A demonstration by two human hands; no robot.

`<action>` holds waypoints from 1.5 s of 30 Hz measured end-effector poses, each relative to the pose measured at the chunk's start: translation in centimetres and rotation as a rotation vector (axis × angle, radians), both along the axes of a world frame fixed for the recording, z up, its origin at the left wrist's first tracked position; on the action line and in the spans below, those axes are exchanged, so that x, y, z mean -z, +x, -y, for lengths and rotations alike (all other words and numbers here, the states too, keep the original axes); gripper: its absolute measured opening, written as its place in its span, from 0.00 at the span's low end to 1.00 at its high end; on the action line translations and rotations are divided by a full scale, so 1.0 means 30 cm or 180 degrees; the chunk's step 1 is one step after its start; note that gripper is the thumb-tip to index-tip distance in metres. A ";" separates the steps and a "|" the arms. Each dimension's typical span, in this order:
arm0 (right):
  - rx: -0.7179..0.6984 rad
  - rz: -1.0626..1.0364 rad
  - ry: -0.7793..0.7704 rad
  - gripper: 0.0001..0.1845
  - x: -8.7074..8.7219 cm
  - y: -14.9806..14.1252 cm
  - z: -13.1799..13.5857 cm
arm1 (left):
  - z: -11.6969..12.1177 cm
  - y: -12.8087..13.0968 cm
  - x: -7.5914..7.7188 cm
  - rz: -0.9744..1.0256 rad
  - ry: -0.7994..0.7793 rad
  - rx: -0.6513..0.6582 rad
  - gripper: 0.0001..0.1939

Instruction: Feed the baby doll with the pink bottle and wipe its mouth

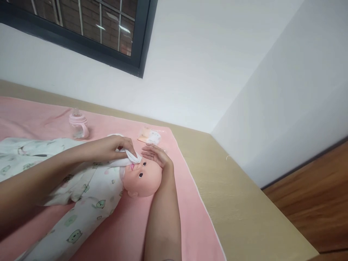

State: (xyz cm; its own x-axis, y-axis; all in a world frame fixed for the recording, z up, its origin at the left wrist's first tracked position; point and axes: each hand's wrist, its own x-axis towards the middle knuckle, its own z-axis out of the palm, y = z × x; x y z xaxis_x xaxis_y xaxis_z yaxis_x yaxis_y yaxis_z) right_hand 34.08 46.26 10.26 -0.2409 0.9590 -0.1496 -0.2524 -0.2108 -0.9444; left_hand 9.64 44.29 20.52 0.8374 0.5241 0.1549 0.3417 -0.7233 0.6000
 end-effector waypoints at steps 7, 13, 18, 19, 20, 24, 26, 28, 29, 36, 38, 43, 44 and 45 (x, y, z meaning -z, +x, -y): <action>0.0029 -0.0102 0.0031 0.19 -0.001 -0.009 0.013 | -0.007 -0.023 -0.024 0.0086 0.0075 -0.0213 0.15; 0.0082 -0.0011 -0.0027 0.19 -0.004 -0.005 0.003 | -0.033 -0.056 -0.049 0.0046 0.0174 -0.0471 0.16; 0.0038 0.0010 0.0032 0.20 0.001 0.002 -0.008 | -0.033 -0.064 -0.059 0.0091 0.0090 -0.0391 0.15; 0.0056 0.0039 0.0047 0.20 0.001 0.002 -0.008 | -0.031 -0.065 -0.060 0.0124 0.0043 -0.0298 0.14; 0.0079 0.0070 0.0056 0.20 0.000 0.002 -0.007 | -0.030 -0.066 -0.060 0.0142 -0.0018 -0.0180 0.13; 0.0101 0.0116 0.0065 0.20 -0.002 0.000 -0.001 | -0.023 -0.063 -0.053 0.0050 -0.0264 0.0255 0.12; 0.0077 0.0087 0.0079 0.20 -0.001 0.000 -0.001 | -0.021 -0.057 -0.044 0.0010 -0.0360 0.0344 0.13; 0.0067 0.0049 0.0086 0.19 0.001 0.000 -0.002 | -0.020 -0.050 -0.034 -0.0011 -0.0397 0.0376 0.13; 0.0070 0.0037 0.0088 0.19 0.002 0.001 -0.003 | -0.019 -0.046 -0.029 -0.0031 -0.0389 0.0396 0.13; 0.0079 0.0086 0.0058 0.21 0.000 0.004 -0.007 | -0.009 -0.034 -0.021 -0.0254 -0.0263 0.0447 0.15; 0.0052 0.0081 0.0071 0.21 -0.001 0.004 -0.007 | -0.009 -0.034 -0.020 -0.0273 -0.0227 0.0425 0.15; 0.0062 0.0056 0.0088 0.22 0.002 0.003 -0.008 | -0.025 -0.037 -0.005 -0.0360 -0.0124 0.0230 0.14; 0.0068 0.0058 0.0084 0.22 0.003 0.003 -0.009 | -0.028 -0.036 -0.002 -0.0395 -0.0072 0.0176 0.15; 0.0068 0.0061 0.0081 0.22 0.003 0.003 -0.009 | -0.031 -0.036 0.001 -0.0428 -0.0026 0.0126 0.17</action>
State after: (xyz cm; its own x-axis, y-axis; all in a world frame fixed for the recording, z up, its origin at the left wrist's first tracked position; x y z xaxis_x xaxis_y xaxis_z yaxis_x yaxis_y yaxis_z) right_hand 34.16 46.54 10.17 -0.2177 0.9674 -0.1295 -0.2385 -0.1814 -0.9541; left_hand 8.57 45.20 20.49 0.8703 0.4911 0.0357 0.3908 -0.7331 0.5566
